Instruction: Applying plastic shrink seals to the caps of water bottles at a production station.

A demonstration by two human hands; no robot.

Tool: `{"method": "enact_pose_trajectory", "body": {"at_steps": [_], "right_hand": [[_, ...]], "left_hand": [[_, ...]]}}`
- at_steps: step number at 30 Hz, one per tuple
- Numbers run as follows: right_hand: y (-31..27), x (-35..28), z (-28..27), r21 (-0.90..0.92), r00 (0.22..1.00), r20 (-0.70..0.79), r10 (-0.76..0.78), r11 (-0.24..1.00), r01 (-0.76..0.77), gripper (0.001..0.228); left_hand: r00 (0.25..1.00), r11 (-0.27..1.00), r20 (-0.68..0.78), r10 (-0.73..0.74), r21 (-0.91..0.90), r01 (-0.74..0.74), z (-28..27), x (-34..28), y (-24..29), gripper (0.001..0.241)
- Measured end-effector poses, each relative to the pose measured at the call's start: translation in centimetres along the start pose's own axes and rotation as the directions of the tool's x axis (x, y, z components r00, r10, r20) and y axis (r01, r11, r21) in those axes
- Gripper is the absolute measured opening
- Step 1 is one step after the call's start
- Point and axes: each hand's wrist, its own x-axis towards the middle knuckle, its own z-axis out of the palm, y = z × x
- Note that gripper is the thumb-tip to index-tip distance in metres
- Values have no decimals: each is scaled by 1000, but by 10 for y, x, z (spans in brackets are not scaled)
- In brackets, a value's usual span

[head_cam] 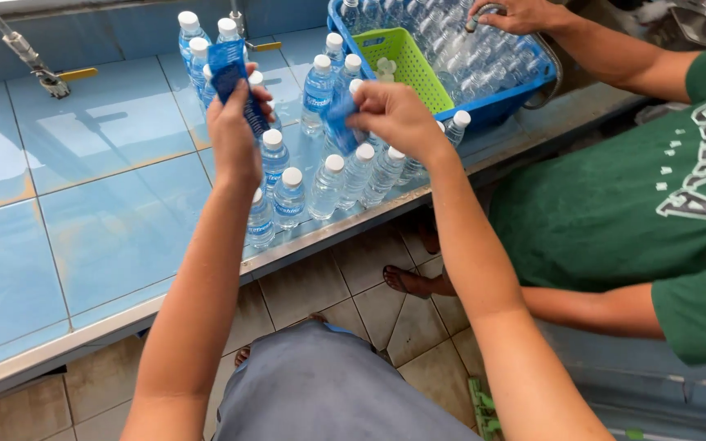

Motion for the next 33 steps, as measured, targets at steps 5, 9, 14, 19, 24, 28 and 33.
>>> {"method": "enact_pose_trajectory", "body": {"at_steps": [5,9,14,19,24,28,33], "right_hand": [[-2,-1,-2,-456,946,277,167,889,-24,22],[63,12,28,-578,930,355,-93,761,296,21],[123,27,55,-736,855,386,-347,442,512,30],[125,40,53,-761,843,489,-225,363,538,44],[30,52,-1,-720,820,420,-389,407,562,49],[-49,68,-32,-686,789,386,-478,423,592,39],[-98,89,-40,-619,668,418,-615,346,705,37]], "left_hand": [[990,969,140,36,237,-69,-15,-22,23,47],[953,922,234,193,289,-258,-28,-28,9,34],[953,915,140,269,272,-298,-40,-46,-9,28],[949,860,164,269,402,-313,-28,-58,-31,36],[942,766,243,230,552,-329,6,-52,-34,69],[862,542,296,412,680,-493,56,-57,4,57],[827,457,319,464,713,-531,61,-52,44,66]]}}
